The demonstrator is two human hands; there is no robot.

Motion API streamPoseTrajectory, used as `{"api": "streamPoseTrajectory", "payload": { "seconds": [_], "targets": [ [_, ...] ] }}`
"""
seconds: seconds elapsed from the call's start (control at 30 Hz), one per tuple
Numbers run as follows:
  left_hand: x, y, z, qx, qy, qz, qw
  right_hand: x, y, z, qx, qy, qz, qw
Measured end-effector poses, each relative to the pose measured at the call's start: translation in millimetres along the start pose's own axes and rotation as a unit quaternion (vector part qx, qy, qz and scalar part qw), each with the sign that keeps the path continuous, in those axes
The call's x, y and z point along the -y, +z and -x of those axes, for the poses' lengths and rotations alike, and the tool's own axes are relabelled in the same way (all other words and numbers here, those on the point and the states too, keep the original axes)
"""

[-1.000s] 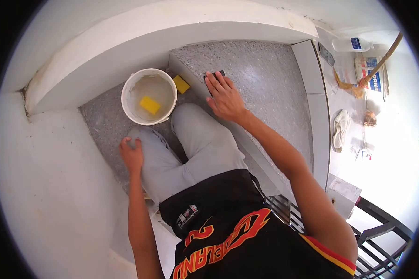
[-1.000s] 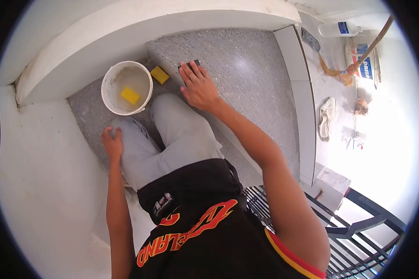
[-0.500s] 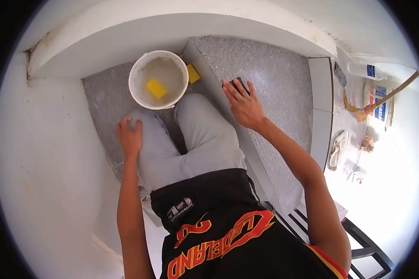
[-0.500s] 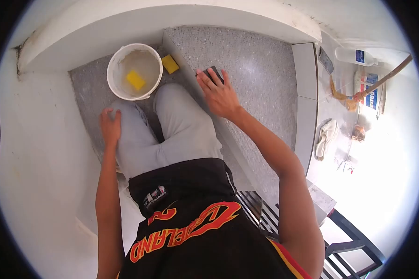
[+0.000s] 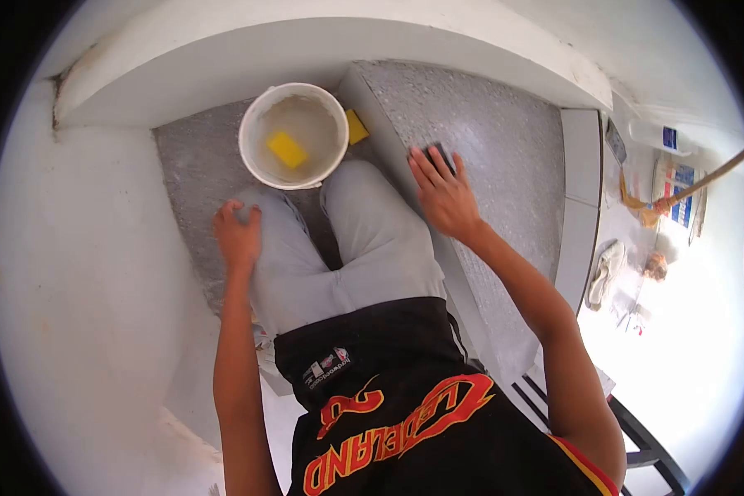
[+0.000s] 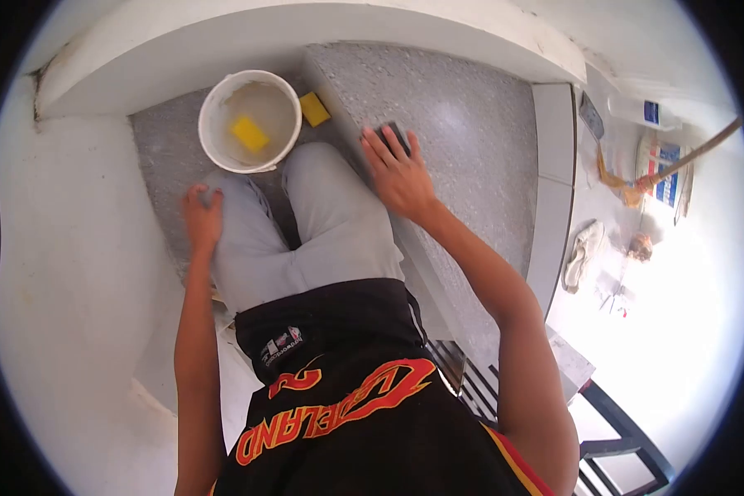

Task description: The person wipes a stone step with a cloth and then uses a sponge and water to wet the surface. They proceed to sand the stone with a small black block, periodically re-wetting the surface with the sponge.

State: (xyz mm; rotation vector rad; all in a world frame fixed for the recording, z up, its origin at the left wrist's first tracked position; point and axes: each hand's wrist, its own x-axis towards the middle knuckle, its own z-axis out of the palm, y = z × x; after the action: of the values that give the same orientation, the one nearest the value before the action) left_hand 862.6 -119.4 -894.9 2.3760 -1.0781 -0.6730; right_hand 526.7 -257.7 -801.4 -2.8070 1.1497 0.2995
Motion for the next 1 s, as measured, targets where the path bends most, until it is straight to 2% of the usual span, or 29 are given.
{"api": "streamPoseTrajectory", "payload": {
  "seconds": [0.07, 0.13, 0.2, 0.3, 0.37, 0.43, 0.47, 0.53, 0.67, 0.73, 0.77, 0.83, 0.97, 1.0],
  "targets": [
    [1, -1, -1, -0.002, -0.039, -0.002, 0.999, -3, 3, -13, -0.017, -0.013, 0.013, 1.0],
    [6, 4, 0, -0.01, 0.015, -0.001, 1.0, -1, 8, -23, -0.022, -0.011, 0.021, 0.999],
    [2, 6, 0, -0.006, 0.008, -0.001, 1.0, 3, 3, -64, -0.079, 0.008, 0.017, 0.997],
    [6, 0, 2, -0.003, -0.001, -0.002, 1.0, 9, 6, -44, -0.06, 0.02, -0.018, 0.998],
    [4, -4, -2, -0.01, -0.008, 0.006, 1.0, 10, 18, -9, -0.047, 0.013, 0.008, 0.999],
    [-7, -4, 0, 0.008, -0.057, 0.016, 0.998, 11, 14, -11, -0.002, 0.028, 0.024, 0.999],
    [-7, -2, 1, 0.021, -0.054, 0.013, 0.998, 17, 9, -25, 0.007, 0.037, 0.021, 0.999],
    [-4, 2, -1, 0.006, -0.011, 0.011, 1.0, 21, 7, -52, -0.077, 0.06, -0.017, 0.995],
    [13, 5, -6, -0.026, 0.011, -0.003, 1.0, 5, 28, -27, -0.129, 0.025, -0.003, 0.991],
    [4, 0, 2, -0.019, -0.01, 0.0, 1.0, -1, 34, -25, -0.25, 0.045, -0.133, 0.958],
    [3, -1, 4, -0.023, -0.019, 0.001, 1.0, 0, 32, -30, -0.247, 0.036, -0.135, 0.959],
    [-1, -3, 0, -0.02, 0.007, 0.01, 1.0, 5, 30, -44, -0.316, 0.088, -0.163, 0.931],
    [-1, -2, -1, -0.055, 0.009, -0.002, 0.998, 12, 44, -66, -0.363, 0.112, -0.132, 0.916],
    [0, -3, -2, -0.069, 0.035, 0.052, 0.996, 14, 40, -85, -0.367, 0.11, -0.096, 0.919]
  ]
}}
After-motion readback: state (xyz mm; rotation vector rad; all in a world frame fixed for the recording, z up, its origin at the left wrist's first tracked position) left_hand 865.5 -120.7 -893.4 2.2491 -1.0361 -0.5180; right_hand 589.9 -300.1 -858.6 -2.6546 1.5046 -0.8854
